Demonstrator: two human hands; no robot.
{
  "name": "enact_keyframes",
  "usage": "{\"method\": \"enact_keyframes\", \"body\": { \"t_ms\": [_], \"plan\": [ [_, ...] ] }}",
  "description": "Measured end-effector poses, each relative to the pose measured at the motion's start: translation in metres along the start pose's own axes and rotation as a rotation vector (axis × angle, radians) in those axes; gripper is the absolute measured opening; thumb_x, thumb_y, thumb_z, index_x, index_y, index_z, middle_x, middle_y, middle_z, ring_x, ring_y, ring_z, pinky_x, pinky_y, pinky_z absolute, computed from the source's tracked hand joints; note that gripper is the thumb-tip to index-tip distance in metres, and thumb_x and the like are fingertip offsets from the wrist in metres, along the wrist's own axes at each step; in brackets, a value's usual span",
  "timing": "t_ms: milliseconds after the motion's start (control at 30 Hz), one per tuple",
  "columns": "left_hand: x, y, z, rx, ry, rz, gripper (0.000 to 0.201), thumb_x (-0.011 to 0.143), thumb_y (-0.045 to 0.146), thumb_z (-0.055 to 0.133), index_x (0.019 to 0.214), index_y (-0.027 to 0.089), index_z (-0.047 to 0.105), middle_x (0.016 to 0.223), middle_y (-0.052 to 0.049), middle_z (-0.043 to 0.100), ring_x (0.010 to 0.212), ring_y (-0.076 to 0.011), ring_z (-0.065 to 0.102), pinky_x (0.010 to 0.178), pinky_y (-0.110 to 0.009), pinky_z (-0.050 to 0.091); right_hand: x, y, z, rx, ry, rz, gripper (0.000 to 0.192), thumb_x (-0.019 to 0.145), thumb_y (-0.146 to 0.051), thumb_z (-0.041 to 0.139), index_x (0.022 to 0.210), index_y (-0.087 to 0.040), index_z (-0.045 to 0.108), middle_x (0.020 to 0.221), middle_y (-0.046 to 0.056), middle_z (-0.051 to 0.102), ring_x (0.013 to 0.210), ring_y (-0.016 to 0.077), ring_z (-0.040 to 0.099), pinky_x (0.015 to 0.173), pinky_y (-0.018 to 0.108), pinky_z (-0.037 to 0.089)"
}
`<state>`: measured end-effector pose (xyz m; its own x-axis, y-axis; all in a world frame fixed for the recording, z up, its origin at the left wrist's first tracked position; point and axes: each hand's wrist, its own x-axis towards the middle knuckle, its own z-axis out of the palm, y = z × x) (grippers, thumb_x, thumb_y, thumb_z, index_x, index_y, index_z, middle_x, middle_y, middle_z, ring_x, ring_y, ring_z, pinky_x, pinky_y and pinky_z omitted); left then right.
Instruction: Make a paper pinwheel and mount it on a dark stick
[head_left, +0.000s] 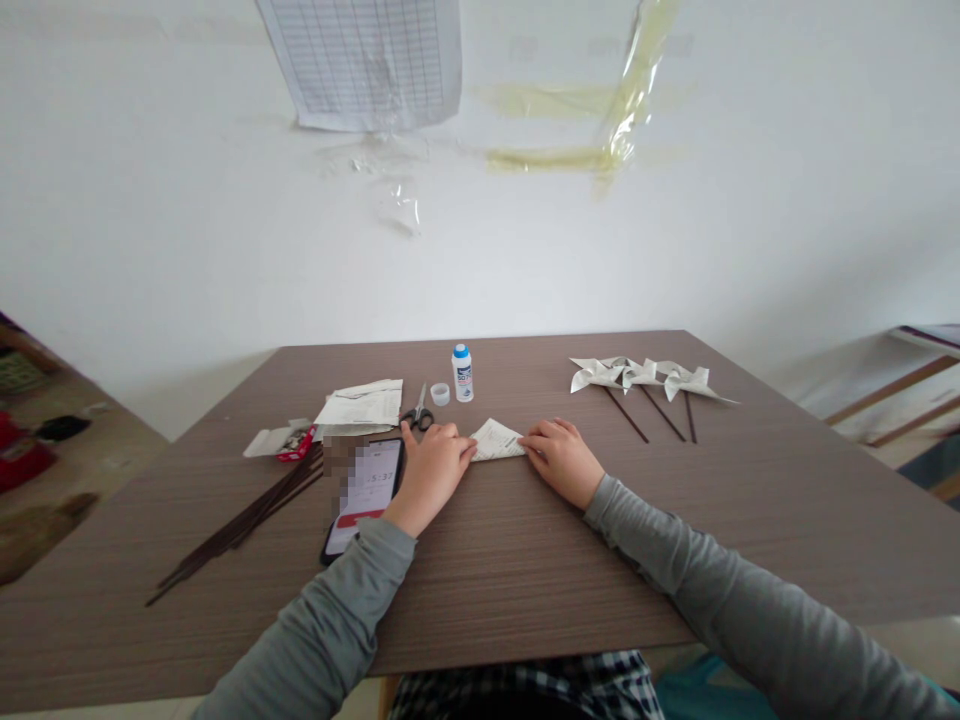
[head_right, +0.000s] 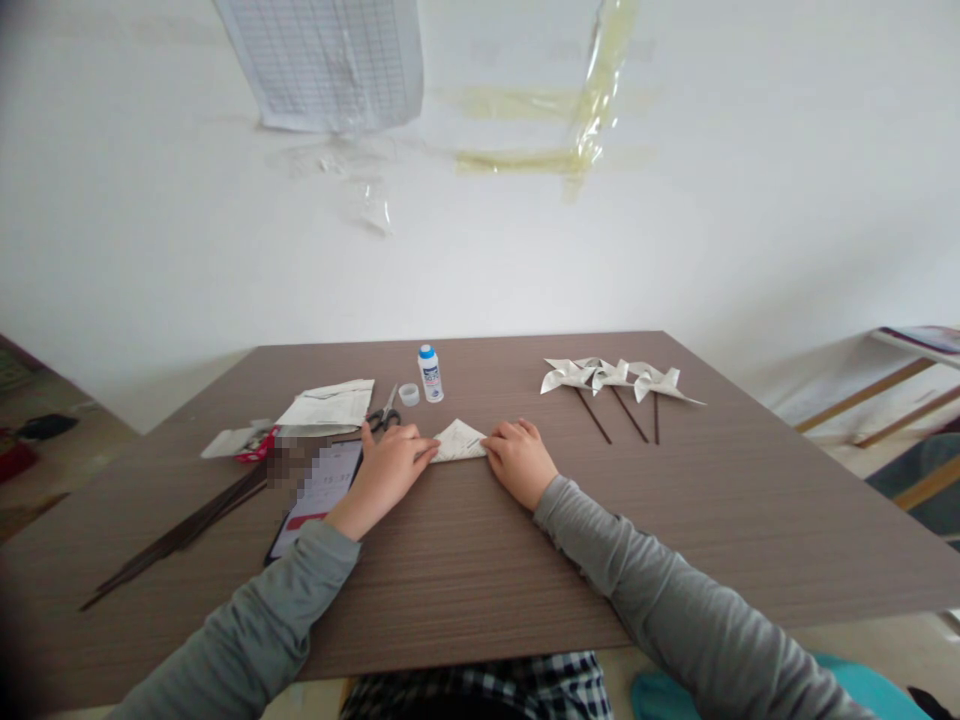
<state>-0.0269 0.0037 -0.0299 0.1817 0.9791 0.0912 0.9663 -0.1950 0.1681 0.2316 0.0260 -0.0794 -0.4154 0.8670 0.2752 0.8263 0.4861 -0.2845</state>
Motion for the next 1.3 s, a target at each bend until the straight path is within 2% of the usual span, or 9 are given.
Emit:
{"method": "enact_keyframes", "body": {
  "t_ms": [233, 867, 1300],
  "plan": [
    [0.0, 0.002, -0.003, 0.014, -0.009, -0.003, 0.034, 0.123, 0.023, 0.07, 0.129, 0.035, 0.101, 0.133, -0.011, 0.09, 0.143, -0.0417, 0.076, 0.146, -0.096, 0.025, 0.001, -0.01, -0.008, -0.021, -0.045, 0.035, 0.036, 0.121, -0.011, 0.067, 0.138, -0.023, 0.097, 0.136, 0.015, 0.093, 0.132, 0.0319, 0.085, 0.129, 0.049, 0.059],
    [0.002, 0.003, -0.002, 0.028, -0.029, -0.009, 0.035, 0.124, 0.024, 0.068, 0.133, 0.033, 0.101, 0.136, -0.014, 0.091, 0.147, -0.0429, 0.076, 0.148, -0.096, 0.025, -0.001, -0.01, -0.008, -0.029, -0.024, 0.026, 0.035, 0.12, -0.012, 0.069, 0.134, -0.024, 0.098, 0.133, 0.015, 0.092, 0.127, 0.0311, 0.083, 0.126, 0.049, 0.056],
    [0.0, 0.005, -0.003, 0.044, 0.007, 0.007, 0.037, 0.122, 0.023, 0.065, 0.112, 0.031, 0.1, 0.131, -0.012, 0.092, 0.142, -0.0414, 0.079, 0.148, -0.096, 0.025, -0.001, -0.015, -0.011, -0.04, -0.042, 0.044, 0.033, 0.121, -0.014, 0.069, 0.131, -0.025, 0.099, 0.134, 0.014, 0.091, 0.129, 0.0315, 0.081, 0.127, 0.048, 0.056]
  ]
}}
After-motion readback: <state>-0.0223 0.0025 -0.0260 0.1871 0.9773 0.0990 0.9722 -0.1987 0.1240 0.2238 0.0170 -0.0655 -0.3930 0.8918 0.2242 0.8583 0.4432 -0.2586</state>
